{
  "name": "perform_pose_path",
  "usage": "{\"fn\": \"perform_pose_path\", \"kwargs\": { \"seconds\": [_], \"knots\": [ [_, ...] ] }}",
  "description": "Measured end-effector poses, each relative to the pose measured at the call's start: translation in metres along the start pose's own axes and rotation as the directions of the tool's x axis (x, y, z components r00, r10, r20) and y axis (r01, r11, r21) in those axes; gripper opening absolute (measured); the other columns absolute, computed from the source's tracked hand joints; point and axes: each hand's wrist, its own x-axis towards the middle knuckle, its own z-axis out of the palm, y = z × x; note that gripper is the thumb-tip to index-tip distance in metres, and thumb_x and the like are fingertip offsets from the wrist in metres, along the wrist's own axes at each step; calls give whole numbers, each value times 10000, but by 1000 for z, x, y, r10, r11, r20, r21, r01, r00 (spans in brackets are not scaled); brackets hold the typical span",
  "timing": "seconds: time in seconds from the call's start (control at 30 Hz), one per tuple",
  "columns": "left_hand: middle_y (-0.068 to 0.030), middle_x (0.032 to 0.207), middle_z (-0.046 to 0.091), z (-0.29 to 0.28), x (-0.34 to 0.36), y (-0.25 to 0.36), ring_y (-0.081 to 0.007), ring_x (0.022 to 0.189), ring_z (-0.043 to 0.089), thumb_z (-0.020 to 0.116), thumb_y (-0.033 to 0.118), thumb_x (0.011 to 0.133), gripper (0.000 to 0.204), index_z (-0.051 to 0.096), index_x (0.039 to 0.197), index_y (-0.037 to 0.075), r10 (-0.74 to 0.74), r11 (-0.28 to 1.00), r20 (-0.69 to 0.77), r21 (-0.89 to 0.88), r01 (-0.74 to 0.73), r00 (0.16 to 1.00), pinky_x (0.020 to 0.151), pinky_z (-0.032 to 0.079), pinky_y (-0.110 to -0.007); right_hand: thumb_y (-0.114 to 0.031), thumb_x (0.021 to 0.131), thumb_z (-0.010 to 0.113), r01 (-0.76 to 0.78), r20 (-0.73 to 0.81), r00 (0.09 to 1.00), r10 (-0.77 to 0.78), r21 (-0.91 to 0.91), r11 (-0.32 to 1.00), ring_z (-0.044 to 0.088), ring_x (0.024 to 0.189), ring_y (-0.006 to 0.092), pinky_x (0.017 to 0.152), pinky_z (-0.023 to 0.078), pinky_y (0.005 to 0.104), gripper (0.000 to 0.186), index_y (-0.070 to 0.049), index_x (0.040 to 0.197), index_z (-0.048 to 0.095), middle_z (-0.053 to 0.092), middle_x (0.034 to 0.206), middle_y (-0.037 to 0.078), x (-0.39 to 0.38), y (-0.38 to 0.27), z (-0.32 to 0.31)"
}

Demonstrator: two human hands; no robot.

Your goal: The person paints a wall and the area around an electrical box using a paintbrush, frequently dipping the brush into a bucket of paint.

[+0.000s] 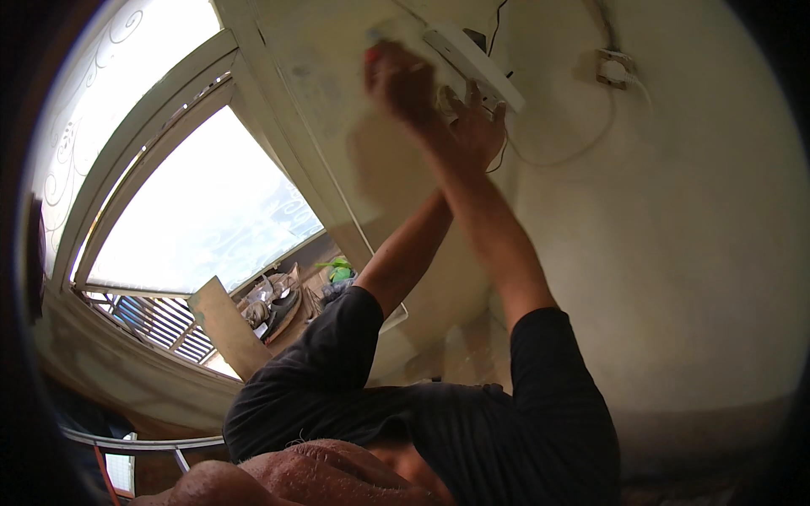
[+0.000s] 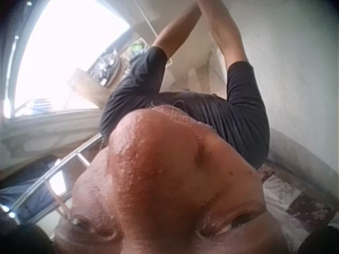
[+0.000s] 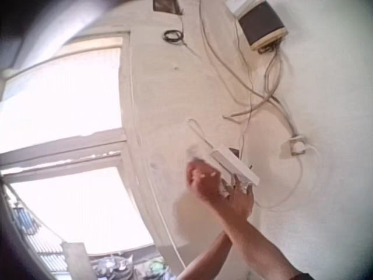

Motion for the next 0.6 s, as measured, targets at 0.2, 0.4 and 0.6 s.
{"fn": "perform_pose_path", "kwargs": {
  "seconds": [0.2, 0.4, 0.6],
  "knots": [
    [-412, 1529, 104, -19, 8, -17, -505, 1321, 416, 701, 324, 865, 789, 352, 1515, 41, -44, 995, 8, -86, 45, 999, 999, 385, -531, -143, 829, 718, -134, 43, 990, 131, 529, 838, 650, 599, 265, 550, 526, 338, 135, -69, 940, 694, 672, 741, 87, 3, -105, -4],
    [-296, 1360, 416, -10, 4, -7, -463, 1273, 448, 639, 364, 909, 751, 331, 1519, 52, 173, 984, -170, 76, -162, 970, 999, 380, -555, -420, 935, 624, -376, 94, 926, 364, 196, 906, 623, 487, 242, 516, 495, 422, 443, -108, 626, 684, 601, 501, 87, -10, -1, -10],
    [-326, 1436, 375, -10, 14, -40, -453, 1386, 338, 618, 406, 916, 775, 306, 1532, 55, 185, 945, -133, -246, -213, 974, 1060, 344, -565, -203, 889, 634, -107, -4, 994, 107, -103, 989, 623, 523, 292, 469, 500, 403, 163, -91, 770, 635, 629, 656, 100, -9, 6, -24]
  ]
}}
